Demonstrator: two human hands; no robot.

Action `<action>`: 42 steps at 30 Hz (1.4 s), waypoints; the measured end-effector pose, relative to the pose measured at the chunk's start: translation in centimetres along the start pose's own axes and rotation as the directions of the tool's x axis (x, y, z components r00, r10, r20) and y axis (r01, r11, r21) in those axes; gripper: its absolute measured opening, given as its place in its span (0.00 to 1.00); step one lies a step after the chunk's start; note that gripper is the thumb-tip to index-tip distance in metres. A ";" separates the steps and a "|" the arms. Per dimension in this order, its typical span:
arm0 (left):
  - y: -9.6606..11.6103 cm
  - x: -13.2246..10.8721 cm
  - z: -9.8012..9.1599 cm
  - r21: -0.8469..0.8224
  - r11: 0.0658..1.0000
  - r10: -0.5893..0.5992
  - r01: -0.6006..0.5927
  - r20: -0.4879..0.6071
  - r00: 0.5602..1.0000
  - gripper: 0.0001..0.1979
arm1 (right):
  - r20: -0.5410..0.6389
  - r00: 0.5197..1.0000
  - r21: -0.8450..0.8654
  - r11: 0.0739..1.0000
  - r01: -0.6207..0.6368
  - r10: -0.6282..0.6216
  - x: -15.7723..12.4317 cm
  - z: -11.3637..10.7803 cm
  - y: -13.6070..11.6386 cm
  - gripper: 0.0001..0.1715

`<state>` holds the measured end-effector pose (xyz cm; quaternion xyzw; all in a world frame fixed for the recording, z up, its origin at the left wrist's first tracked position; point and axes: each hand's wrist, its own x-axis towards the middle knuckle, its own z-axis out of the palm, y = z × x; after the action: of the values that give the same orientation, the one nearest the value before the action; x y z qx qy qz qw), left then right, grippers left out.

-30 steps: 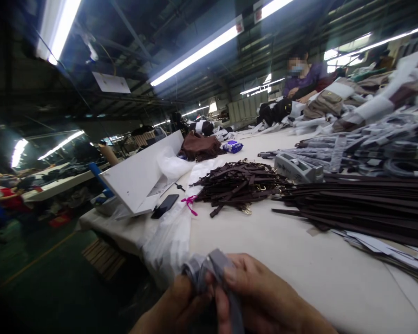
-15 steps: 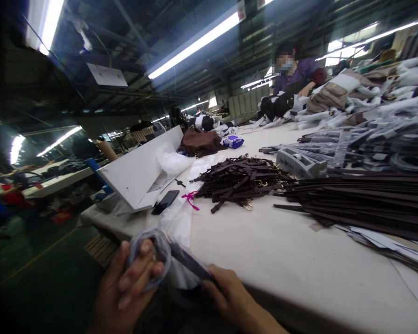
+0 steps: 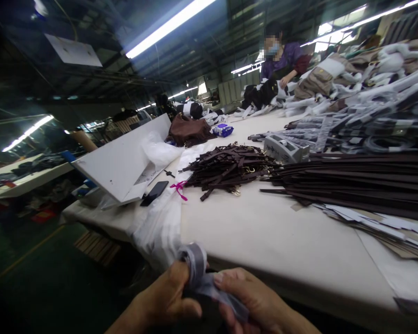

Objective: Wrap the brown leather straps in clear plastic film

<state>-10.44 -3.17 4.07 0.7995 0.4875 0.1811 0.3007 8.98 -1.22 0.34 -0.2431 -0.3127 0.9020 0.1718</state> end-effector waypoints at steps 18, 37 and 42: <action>3.2 7.5 2.1 0.378 0.860 0.189 -0.344 0.391 0.901 0.09 | 0.470 0.852 -0.832 -0.437 0.341 -0.231 -3.2 -6.8 -6.5 0.28; -1.3 15.5 7.2 0.479 0.624 0.677 -0.617 0.061 0.733 0.15 | 0.180 0.872 -0.822 -0.557 -0.122 -0.456 -5.2 -13.0 -5.4 0.05; -2.8 15.8 8.0 0.319 0.692 0.653 -0.647 0.105 0.750 0.17 | 0.250 0.881 -0.745 -0.661 -0.091 -0.403 -4.5 -12.5 -7.3 0.10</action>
<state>-0.37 9.39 -3.87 0.9574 0.1992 0.1963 0.0723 20.67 8.17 -2.00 -0.3093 -0.9480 0.0035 0.0754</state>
